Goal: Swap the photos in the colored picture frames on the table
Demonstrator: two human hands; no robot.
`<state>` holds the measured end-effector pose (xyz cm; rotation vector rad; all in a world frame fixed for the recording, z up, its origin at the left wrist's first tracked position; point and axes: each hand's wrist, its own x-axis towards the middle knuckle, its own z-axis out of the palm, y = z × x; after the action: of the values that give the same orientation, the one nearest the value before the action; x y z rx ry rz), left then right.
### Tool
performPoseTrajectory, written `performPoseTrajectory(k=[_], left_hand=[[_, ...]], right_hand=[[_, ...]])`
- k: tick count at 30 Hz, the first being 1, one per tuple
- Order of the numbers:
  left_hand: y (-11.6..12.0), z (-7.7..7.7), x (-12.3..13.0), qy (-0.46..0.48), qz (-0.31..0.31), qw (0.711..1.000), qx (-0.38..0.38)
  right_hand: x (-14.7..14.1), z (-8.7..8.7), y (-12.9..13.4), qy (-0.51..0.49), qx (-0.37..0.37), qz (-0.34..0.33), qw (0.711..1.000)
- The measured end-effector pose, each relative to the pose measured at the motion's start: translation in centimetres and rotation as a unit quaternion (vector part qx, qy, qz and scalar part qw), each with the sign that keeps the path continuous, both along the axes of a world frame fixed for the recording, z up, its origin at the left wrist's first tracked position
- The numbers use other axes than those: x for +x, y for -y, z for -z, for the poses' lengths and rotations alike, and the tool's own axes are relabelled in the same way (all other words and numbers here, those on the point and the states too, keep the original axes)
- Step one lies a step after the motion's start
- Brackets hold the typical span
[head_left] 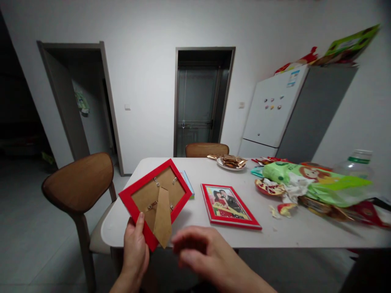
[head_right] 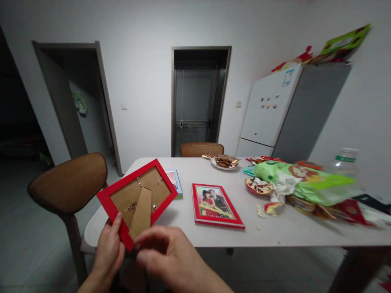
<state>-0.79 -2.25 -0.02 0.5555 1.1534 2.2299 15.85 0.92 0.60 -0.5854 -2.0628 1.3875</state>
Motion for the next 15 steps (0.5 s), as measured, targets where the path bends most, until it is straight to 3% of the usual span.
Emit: performPoseTrajectory(k=[2, 4, 6, 8, 11, 15], left_hand=[[0.3, 0.5, 1.3, 0.022, 0.019, 1.0, 0.007], [0.5, 1.2, 2.5, 0.045, 0.037, 0.998, 0.01], [0.8, 2.0, 3.7, 0.071, 0.06, 0.996, 0.004], [1.1, 2.8, 4.9, 0.092, 0.087, 0.992, -0.011], [1.9, 4.1, 6.1, 0.113, 0.149, 0.981, -0.042], [2.8, 6.1, 7.2, 0.155, 0.223, 0.959, -0.076]], right_hand=[[-2.0, 0.8, -1.5, -0.033, -0.064, 0.093, 0.993], [-3.4, 2.5, -3.0, -0.085, -0.165, 0.177, 0.967], [-4.1, 4.3, -4.4, -0.154, -0.253, 0.209, 0.932], [-4.1, 5.6, -5.3, -0.2, -0.291, 0.217, 0.91], [-3.4, 6.0, -6.4, -0.182, -0.272, 0.227, 0.917], [-2.1, 5.5, -7.8, -0.07, -0.18, 0.251, 0.948]])
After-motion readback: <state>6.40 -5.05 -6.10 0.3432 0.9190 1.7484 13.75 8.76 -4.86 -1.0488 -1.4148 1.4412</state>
